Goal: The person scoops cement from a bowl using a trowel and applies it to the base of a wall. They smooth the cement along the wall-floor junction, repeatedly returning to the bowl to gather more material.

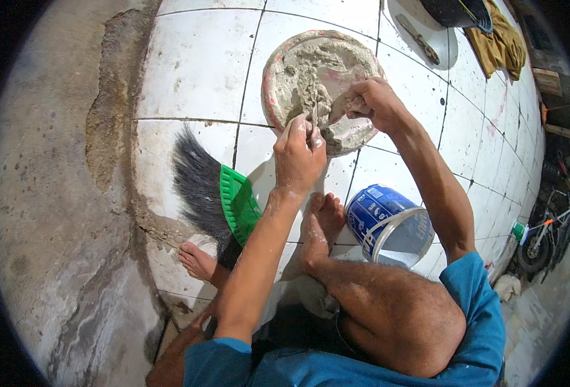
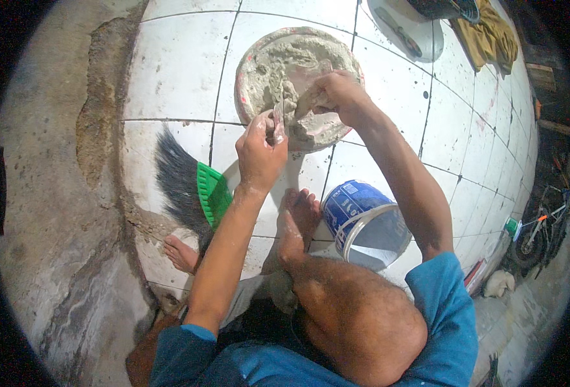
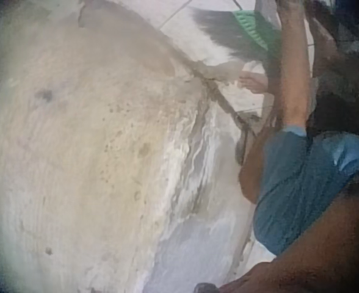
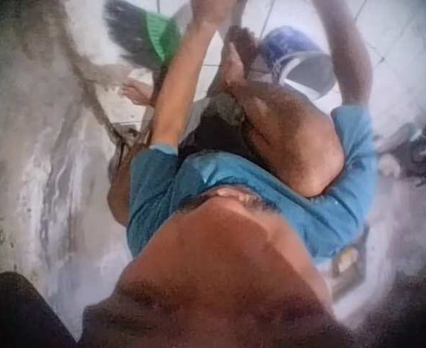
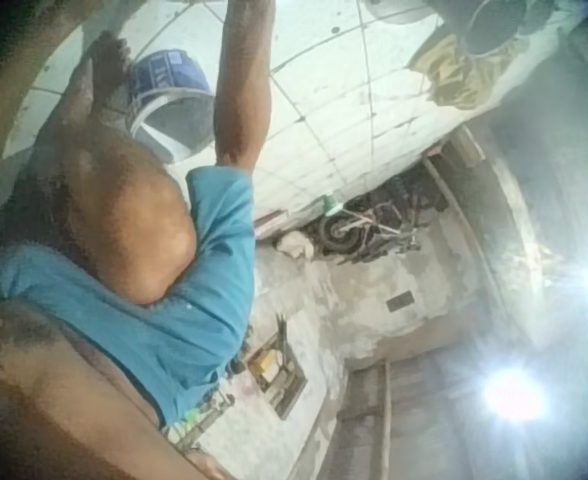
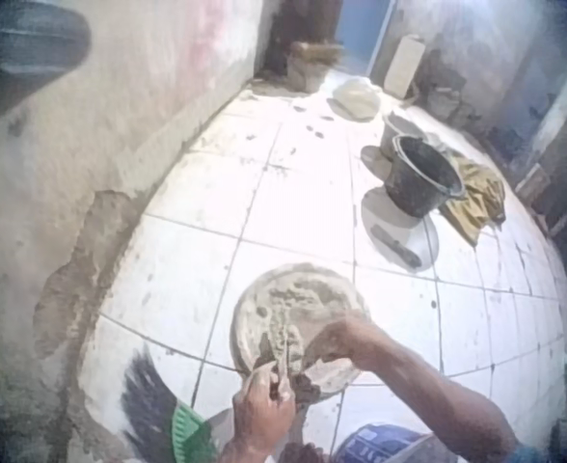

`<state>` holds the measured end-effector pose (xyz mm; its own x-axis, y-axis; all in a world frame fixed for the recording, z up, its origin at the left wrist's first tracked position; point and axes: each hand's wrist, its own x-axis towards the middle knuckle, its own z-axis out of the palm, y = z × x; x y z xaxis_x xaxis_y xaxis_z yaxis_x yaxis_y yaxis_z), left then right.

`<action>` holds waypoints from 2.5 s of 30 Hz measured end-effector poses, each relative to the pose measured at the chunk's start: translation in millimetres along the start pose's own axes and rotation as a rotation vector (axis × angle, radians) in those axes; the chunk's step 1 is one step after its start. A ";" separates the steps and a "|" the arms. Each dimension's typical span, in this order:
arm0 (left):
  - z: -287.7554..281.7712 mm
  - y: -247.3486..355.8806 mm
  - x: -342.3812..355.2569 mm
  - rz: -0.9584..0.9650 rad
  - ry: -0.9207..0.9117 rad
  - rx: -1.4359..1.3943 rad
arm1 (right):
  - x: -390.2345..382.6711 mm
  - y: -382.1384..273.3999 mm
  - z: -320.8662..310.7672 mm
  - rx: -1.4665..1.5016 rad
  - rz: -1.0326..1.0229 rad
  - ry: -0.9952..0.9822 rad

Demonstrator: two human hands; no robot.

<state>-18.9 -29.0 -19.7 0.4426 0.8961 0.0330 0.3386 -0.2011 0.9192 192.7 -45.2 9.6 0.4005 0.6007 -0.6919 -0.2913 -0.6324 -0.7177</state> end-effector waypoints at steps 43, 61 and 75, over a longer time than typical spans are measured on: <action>-336.7 36.2 -4.4 0.217 -0.520 1.122 | -53.5 -85.2 38.1 0.565 -0.320 -0.283; -496.3 41.7 -51.6 0.240 1.066 1.861 | 59.5 -161.7 241.6 0.251 -0.604 -0.155; -481.5 27.8 -47.0 0.323 0.976 1.872 | 81.2 -120.5 456.8 0.107 -0.949 0.088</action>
<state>-430.1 113.8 193.3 0.3852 0.5003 0.7754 0.8456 0.1451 -0.5137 -136.5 303.1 4.1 0.5730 0.7980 0.1869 0.1120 0.1496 -0.9824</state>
